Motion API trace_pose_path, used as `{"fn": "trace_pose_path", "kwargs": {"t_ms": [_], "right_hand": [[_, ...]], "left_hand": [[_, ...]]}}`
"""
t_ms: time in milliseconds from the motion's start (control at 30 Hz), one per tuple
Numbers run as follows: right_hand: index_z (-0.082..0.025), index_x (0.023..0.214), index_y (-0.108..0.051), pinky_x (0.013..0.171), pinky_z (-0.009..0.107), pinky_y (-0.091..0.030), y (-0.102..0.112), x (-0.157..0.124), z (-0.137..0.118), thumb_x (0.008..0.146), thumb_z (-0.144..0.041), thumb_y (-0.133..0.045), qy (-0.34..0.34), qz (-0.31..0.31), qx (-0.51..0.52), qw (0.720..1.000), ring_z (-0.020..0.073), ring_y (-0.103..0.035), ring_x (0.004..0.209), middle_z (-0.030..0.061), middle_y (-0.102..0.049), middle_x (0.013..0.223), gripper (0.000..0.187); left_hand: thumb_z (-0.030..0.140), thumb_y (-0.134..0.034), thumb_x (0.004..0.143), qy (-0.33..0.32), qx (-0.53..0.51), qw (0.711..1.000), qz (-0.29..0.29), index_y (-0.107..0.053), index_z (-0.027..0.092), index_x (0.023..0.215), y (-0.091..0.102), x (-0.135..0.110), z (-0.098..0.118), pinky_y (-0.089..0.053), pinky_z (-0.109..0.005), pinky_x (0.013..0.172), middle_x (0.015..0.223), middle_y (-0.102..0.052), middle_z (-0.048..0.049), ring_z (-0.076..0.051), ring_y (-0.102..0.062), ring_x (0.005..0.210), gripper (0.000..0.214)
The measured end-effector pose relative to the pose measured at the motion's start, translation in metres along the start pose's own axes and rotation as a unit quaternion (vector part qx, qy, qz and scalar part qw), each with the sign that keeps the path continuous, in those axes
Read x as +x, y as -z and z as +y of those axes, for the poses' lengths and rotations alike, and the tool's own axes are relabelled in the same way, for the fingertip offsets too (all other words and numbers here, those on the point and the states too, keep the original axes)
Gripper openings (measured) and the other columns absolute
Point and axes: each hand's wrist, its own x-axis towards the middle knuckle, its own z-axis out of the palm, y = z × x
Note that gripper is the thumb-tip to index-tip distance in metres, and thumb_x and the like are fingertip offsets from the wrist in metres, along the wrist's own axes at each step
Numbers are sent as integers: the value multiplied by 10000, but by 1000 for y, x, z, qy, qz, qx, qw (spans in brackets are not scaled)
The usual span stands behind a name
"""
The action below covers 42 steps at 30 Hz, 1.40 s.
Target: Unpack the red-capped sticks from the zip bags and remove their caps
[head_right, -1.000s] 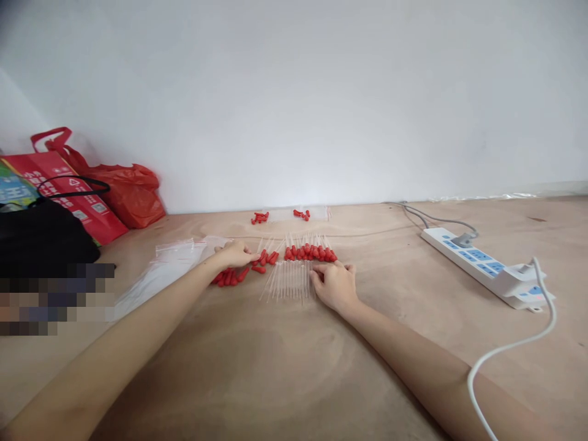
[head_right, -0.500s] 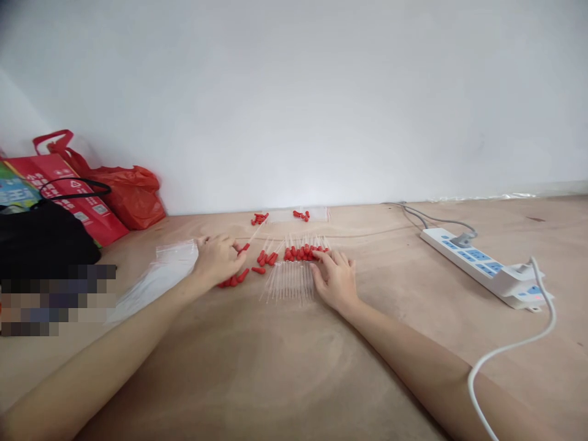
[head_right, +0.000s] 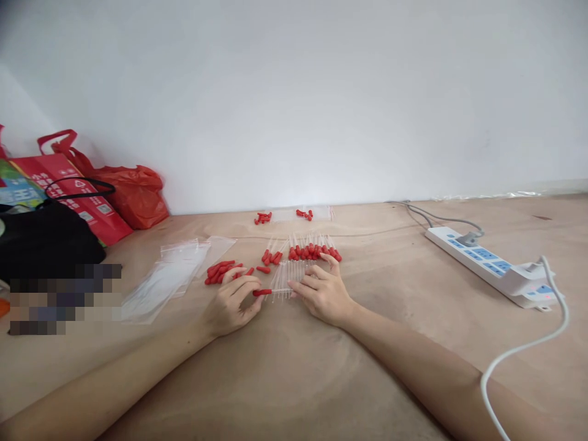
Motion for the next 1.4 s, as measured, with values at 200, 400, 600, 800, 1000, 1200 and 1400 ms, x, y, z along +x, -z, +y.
{"fn": "trace_pose_path", "kwargs": {"t_ms": [200, 400, 600, 800, 1000, 1200, 1400], "right_hand": [[-235, 810, -623, 922, 395, -202, 5, 1, -11, 818, -252, -483, 20, 14, 16, 1000, 96, -491, 658, -49, -598, 584, 141], [-228, 786, -600, 913, 399, -184, 7, -1, -10, 803, -232, -497, 46, 25, 19, 998, 92, -483, 649, -71, -563, 516, 105], [-225, 785, -597, 914, 412, -194, 6, -4, -11, 796, -225, -506, 53, 46, 30, 997, 91, -478, 641, -77, -537, 489, 92], [-221, 766, -613, 905, 418, -205, 12, -10, -2, 796, -233, -499, 4, 44, 33, 998, 103, -482, 643, -57, -544, 505, 119], [-244, 782, -633, 915, 415, -196, 6, -5, -2, 786, -250, -527, -67, 46, 47, 996, 114, -510, 666, -51, -577, 540, 106], [-240, 713, -633, 915, 391, -191, -7, 12, -12, 756, -245, -565, -127, 69, 73, 987, 103, -523, 643, -56, -603, 544, 81], [-252, 719, -631, 923, 396, -148, -19, 29, -15, 757, -249, -559, -107, 85, 38, 990, 104, -515, 679, -61, -628, 573, 82]], "left_hand": [[220, -522, 807, -38, 1, 999, -14, -596, 234, 835, 9, 3, 0, -262, -404, 954, 839, -681, 28, -148, -596, 860, 80], [211, -498, 822, -47, 0, 999, -23, -596, 218, 732, 12, -1, -1, -261, -399, 950, 715, -670, 49, -132, -592, 789, 133], [180, -465, 831, -48, -19, 998, -27, -570, 196, 705, 12, -4, 1, -260, -378, 946, 693, -650, 46, -121, -585, 799, 165], [151, -426, 833, -6, -18, 1000, -20, -540, 190, 752, 20, -12, -9, -307, -362, 875, 725, -632, 17, -136, -572, 797, 145], [251, -296, 859, 139, 10, 983, -120, -437, 172, 722, 30, -5, -15, -376, -310, 660, 670, -511, -19, -159, -481, 658, 212], [260, -481, 768, 147, -27, 952, -269, -444, 178, 761, 14, 40, -36, -373, -301, 682, 775, -540, -22, -182, -495, 753, 90], [196, -518, 728, 114, -68, 940, -315, -436, 184, 705, -12, 53, -50, -367, -278, 643, 738, -530, -13, -179, -497, 723, 86]]}}
